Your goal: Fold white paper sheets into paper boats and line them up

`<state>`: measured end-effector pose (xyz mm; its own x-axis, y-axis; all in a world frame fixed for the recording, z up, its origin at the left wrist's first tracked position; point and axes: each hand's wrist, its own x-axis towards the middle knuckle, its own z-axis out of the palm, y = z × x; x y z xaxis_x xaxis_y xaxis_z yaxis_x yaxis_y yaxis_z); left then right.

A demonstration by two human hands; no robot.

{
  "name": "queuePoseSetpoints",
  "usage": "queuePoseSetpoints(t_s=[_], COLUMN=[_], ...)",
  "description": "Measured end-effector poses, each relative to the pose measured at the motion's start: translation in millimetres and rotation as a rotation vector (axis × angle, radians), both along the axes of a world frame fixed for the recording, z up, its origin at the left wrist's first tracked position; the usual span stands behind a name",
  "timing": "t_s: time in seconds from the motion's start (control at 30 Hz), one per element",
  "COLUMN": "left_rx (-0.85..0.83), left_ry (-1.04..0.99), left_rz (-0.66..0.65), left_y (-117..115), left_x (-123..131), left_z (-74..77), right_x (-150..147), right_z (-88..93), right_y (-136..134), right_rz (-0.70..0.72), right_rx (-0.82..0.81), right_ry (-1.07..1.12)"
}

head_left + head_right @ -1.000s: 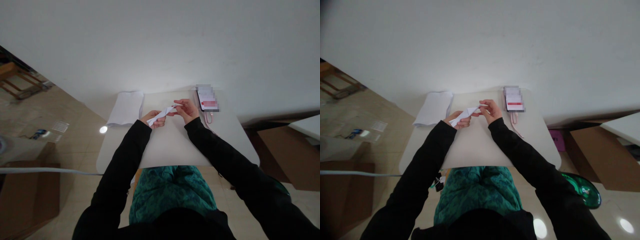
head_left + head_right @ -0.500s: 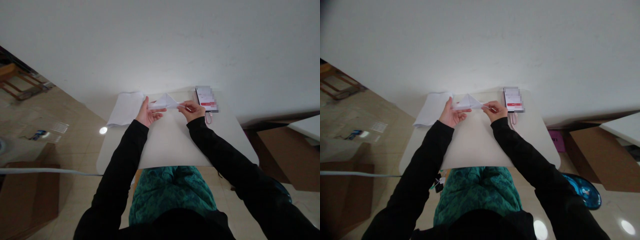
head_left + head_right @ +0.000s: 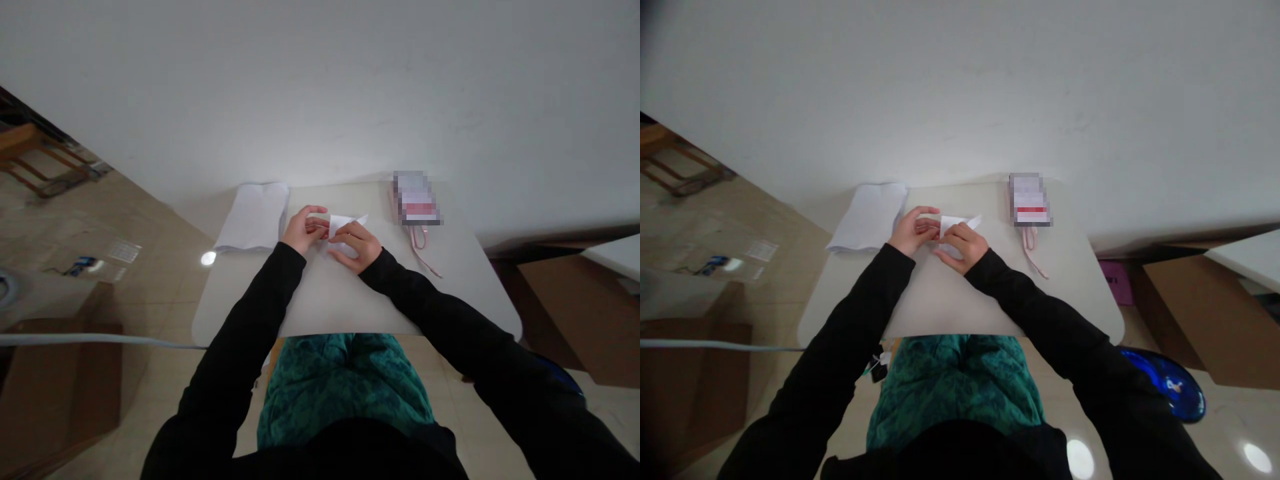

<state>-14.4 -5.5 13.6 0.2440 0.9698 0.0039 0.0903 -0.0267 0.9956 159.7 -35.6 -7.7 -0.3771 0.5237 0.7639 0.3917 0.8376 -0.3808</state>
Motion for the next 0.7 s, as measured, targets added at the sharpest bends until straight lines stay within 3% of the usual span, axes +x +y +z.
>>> queuePoseSetpoints(t_s=[0.07, 0.2, 0.4, 0.53, 0.7], left_rx=[0.065, 0.263, 0.661, 0.759, 0.771], left_ry=[0.109, 0.379, 0.744, 0.813, 1.046], left_rz=[-0.003, 0.12, 0.008, -0.073, -0.057], left_y=[1.4, -4.4, -5.8, -7.4, -34.9], left_x=[0.4, 8.3, 6.5, 5.0, 16.5], left_z=[-2.7, -5.3, -11.1, -17.1, -16.1], right_x=[6.0, 15.8, 22.4, 18.9, 7.3], right_z=[-6.1, -18.8, -25.9, -22.2, -21.0], right_y=[5.2, 19.7, 32.6, 22.5, 8.6], right_rz=[-0.054, -0.034, -0.13, -0.149, -0.163], right_rx=[-0.045, -0.164, -0.294, -0.3, -0.234], right_ry=[-0.045, -0.116, -0.175, -0.304, -0.35])
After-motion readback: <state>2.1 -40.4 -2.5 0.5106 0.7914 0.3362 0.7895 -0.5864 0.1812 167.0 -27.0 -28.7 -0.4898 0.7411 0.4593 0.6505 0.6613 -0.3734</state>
